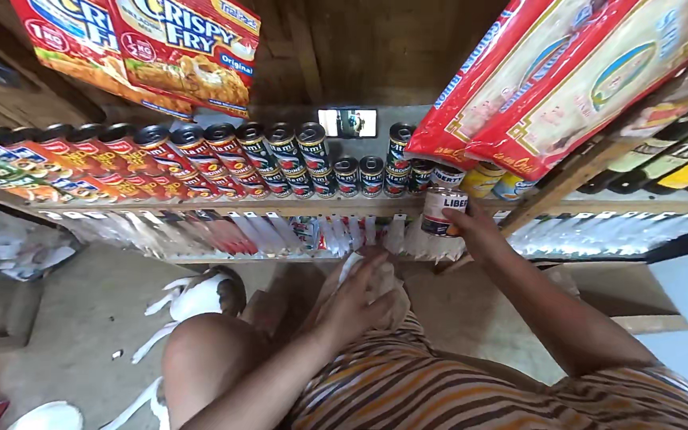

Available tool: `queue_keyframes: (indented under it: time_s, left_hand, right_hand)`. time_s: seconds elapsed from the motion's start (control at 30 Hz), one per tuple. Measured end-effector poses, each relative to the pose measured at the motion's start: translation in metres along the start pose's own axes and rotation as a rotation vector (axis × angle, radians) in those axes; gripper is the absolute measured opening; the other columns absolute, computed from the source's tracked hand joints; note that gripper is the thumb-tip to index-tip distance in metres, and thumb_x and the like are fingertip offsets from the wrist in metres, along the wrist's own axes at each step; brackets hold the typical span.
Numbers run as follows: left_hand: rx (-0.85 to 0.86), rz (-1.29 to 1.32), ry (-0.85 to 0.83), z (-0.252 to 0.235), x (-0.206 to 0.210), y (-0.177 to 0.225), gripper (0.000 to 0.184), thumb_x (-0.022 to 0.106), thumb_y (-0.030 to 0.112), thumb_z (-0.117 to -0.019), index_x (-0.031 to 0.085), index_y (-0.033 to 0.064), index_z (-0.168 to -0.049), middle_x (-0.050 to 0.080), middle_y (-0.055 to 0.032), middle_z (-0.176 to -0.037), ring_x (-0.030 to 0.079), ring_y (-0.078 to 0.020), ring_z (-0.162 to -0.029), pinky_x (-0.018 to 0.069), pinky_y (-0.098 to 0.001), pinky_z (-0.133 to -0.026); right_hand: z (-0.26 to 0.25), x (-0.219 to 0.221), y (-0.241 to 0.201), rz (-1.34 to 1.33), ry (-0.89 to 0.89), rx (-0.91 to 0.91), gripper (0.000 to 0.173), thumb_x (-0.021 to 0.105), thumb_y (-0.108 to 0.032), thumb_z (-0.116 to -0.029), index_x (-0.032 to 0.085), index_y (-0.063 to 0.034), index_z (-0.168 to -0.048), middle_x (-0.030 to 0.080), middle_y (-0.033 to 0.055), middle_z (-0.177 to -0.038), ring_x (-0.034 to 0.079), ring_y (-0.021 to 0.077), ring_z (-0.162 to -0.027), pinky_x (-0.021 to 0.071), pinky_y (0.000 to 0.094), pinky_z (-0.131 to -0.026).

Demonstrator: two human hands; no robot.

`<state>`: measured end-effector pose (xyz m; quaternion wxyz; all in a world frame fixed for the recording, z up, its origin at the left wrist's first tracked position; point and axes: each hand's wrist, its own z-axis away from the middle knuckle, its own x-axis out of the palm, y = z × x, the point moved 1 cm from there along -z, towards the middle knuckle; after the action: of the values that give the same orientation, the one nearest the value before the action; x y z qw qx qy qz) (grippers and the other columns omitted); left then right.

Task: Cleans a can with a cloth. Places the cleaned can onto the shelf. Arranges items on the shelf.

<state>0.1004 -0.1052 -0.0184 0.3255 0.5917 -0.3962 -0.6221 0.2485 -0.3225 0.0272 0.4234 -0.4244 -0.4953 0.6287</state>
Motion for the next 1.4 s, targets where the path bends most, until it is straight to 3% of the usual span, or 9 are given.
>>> queue_keyframes:
  time_s: [0.07, 0.13, 0.2, 0.3, 0.43, 0.6, 0.83, 1.13, 1.4]
  left_hand:
    - [0.112, -0.028, 0.090, -0.021, -0.010, 0.023, 0.062, 0.063, 0.039, -0.0988, 0.048, 0.0052, -0.149, 0.061, -0.0141, -0.139, 0.066, -0.0196, -0.117, 0.0562, -0.0407, -0.097]
    - [0.205, 0.050, 0.163, -0.047, -0.021, 0.054, 0.069, 0.068, 0.027, -0.0961, 0.038, -0.0009, -0.152, 0.058, -0.0188, -0.141, 0.067, -0.0213, -0.115, 0.0579, -0.0388, -0.092]
    - [0.197, 0.200, 0.194, -0.075, -0.032, 0.081, 0.078, 0.069, 0.022, -0.0961, 0.026, 0.0046, -0.159, 0.053, -0.0164, -0.146, 0.066, -0.0191, -0.116, 0.0587, -0.0362, -0.092]
    - [0.226, 0.292, 0.249, -0.109, -0.046, 0.105, 0.086, 0.073, 0.022, -0.0936, 0.021, 0.0051, -0.160, 0.053, -0.0153, -0.144, 0.065, -0.0179, -0.116, 0.0576, -0.0343, -0.094]
    - [0.250, 0.329, 0.186, -0.134, -0.053, 0.116, 0.079, 0.073, 0.019, -0.0947, 0.027, 0.0060, -0.158, 0.062, -0.0120, -0.135, 0.068, -0.0142, -0.112, 0.0586, -0.0316, -0.095]
    - [0.268, 0.275, 0.225, -0.141, -0.048, 0.119, 0.045, 0.064, 0.017, -0.1006, 0.052, 0.0067, -0.143, 0.066, -0.0093, -0.125, 0.070, -0.0121, -0.102, 0.0602, -0.0302, -0.087]
    - [0.270, 0.252, 0.171, -0.133, -0.054, 0.126, 0.032, 0.061, 0.017, -0.1029, 0.060, 0.0030, -0.132, 0.072, -0.0061, -0.115, 0.072, -0.0104, -0.100, 0.0608, -0.0307, -0.090]
    - [0.313, 0.368, 0.100, -0.128, -0.052, 0.128, 0.030, 0.059, 0.011, -0.1027, 0.059, -0.0011, -0.131, 0.071, -0.0090, -0.112, 0.072, -0.0129, -0.096, 0.0613, -0.0310, -0.086]
    - [0.253, 0.431, 0.076, -0.131, -0.052, 0.128, 0.035, 0.060, 0.011, -0.1025, 0.056, 0.0000, -0.135, 0.070, -0.0111, -0.118, 0.072, -0.0143, -0.099, 0.0620, -0.0314, -0.085]
  right_hand:
    - [-0.024, -0.016, 0.032, -0.072, -0.012, -0.070, 0.064, 0.070, -0.028, -0.0917, 0.043, -0.0054, -0.146, 0.063, 0.0140, -0.127, 0.067, 0.0206, -0.106, 0.0585, 0.0386, -0.087]
    - [-0.031, -0.022, 0.038, -0.062, -0.008, -0.110, 0.069, 0.076, -0.027, -0.0864, 0.045, -0.0060, -0.144, 0.063, 0.0132, -0.126, 0.066, 0.0212, -0.107, 0.0581, 0.0409, -0.087]
    - [-0.030, -0.025, 0.036, 0.020, 0.031, -0.148, 0.080, 0.083, -0.024, -0.0771, 0.044, -0.0069, -0.146, 0.062, 0.0155, -0.129, 0.065, 0.0246, -0.112, 0.0571, 0.0456, -0.091]
    - [-0.030, -0.030, 0.034, 0.150, 0.061, -0.213, 0.089, 0.087, -0.027, -0.0725, 0.044, -0.0055, -0.147, 0.060, 0.0181, -0.133, 0.061, 0.0277, -0.117, 0.0537, 0.0490, -0.095]
    - [-0.032, -0.030, 0.029, 0.165, 0.047, -0.271, 0.087, 0.088, -0.032, -0.0722, 0.047, -0.0049, -0.144, 0.063, 0.0150, -0.128, 0.064, 0.0227, -0.112, 0.0555, 0.0433, -0.094]
    - [-0.044, -0.021, 0.029, 0.089, 0.032, -0.249, 0.078, 0.084, -0.032, -0.0765, 0.050, -0.0025, -0.140, 0.067, 0.0127, -0.122, 0.067, 0.0182, -0.109, 0.0581, 0.0391, -0.093]
    - [-0.046, -0.021, 0.026, 0.049, 0.118, -0.312, 0.082, 0.088, -0.032, -0.0713, 0.050, -0.0038, -0.138, 0.066, 0.0094, -0.124, 0.066, 0.0146, -0.113, 0.0575, 0.0351, -0.095]
    - [-0.056, -0.022, 0.024, 0.100, 0.275, -0.507, 0.088, 0.095, -0.032, -0.0643, 0.051, 0.0007, -0.134, 0.067, 0.0085, -0.121, 0.066, 0.0112, -0.112, 0.0574, 0.0330, -0.097]
    - [-0.069, -0.027, 0.012, 0.292, 0.464, -0.686, 0.082, 0.093, -0.030, -0.0679, 0.054, 0.0072, -0.130, 0.065, 0.0158, -0.125, 0.061, 0.0144, -0.121, 0.0478, 0.0360, -0.108]
